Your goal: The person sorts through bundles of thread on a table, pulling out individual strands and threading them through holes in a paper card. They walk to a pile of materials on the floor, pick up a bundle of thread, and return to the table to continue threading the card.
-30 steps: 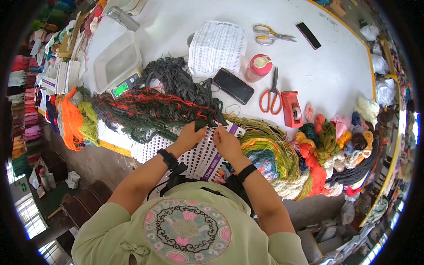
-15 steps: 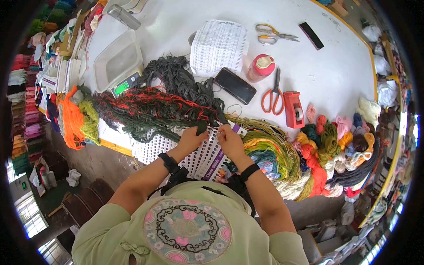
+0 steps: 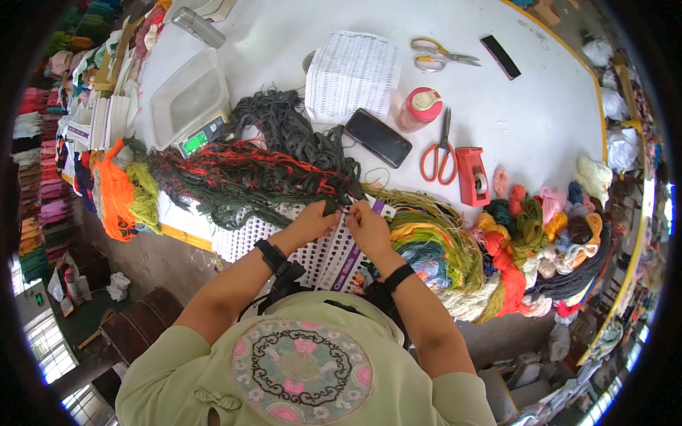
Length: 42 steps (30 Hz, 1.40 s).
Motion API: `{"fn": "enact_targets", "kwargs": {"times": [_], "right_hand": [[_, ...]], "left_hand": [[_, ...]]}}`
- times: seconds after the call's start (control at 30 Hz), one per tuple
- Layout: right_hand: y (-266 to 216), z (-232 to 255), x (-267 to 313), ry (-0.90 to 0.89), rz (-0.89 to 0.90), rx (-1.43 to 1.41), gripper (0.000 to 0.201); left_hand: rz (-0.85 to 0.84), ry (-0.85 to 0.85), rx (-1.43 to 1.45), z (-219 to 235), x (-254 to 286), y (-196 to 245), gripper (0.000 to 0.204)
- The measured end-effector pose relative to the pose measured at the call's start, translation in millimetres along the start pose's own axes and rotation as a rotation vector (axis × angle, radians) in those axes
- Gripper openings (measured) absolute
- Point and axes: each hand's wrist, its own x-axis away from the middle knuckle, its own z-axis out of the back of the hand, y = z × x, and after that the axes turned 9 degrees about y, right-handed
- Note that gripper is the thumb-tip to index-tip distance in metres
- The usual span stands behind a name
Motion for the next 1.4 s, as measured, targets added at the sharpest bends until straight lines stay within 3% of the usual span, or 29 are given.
{"fn": "enact_targets", "kwargs": {"times": [0.17, 0.33, 0.43, 0.77, 0.87, 0.93, 1.03, 1.07, 1.1, 1.17, 1.2, 1.27, 1.4], "right_hand": [[4.3, 4.0, -1.9, -0.043, -0.004, -0.065, 0.022], [5.3, 7.5, -5.9, -0.126, -0.046, -0.188, 0.022], [5.5, 8.8, -7.7, -0.14, -0.051, -0.202, 0.021], [8.7, 9.1, -7.0, -0.157, -0.07, -0.261, 0.016], [6.9, 8.1, -5.9, -0.145, -0.088, -0.225, 0.019], [10.3, 4.4, -5.3, -0.133, -0.065, -0.182, 0.019], [8.4, 4.6, -3.9, -0.12, -0.017, -0.063, 0.015], [11.4, 3.4, -3.6, -0.118, -0.018, -0.065, 0.015], [14.3, 2.2, -4.1, -0.107, -0.009, -0.077, 0.016], [16.3, 0.7, -5.0, -0.095, 0.001, -0.091, 0.017], [15.7, 0.9, -5.2, -0.095, 0.001, -0.088, 0.017], [12.5, 3.1, -5.1, -0.094, 0.001, -0.084, 0.017], [9.0, 4.7, -5.2, -0.11, 0.008, -0.038, 0.015]], "left_hand": [[0.049, -0.076, 0.043, 2.0, -6.3, -1.0, 0.012], [0.185, -0.21, 0.26, 7.8, -11.8, -9.4, 0.009], [0.214, -0.205, 0.325, 6.8, -9.5, -5.3, 0.009], [0.118, -0.2, 0.173, -1.9, -12.4, -4.5, 0.008], [0.063, -0.147, 0.059, -3.3, -10.4, -5.2, 0.011], [-0.135, 0.1, -0.156, -4.2, -4.5, -3.8, 0.011], [-0.163, 0.2, 0.061, 4.2, 0.1, -0.5, 0.012], [0.012, 0.151, 0.258, 8.9, 1.4, -1.2, 0.011], [0.012, 0.151, 0.256, 10.4, 2.7, -1.8, 0.011], [0.22, 0.043, 0.538, 11.7, 7.0, -4.0, 0.01], [0.22, 0.043, 0.537, 10.8, 9.6, -5.4, 0.01], [0.301, -0.119, 0.53, 7.3, 14.3, -5.7, 0.009], [0.287, -0.18, 0.525, 6.7, 18.5, 1.4, 0.012]]}}
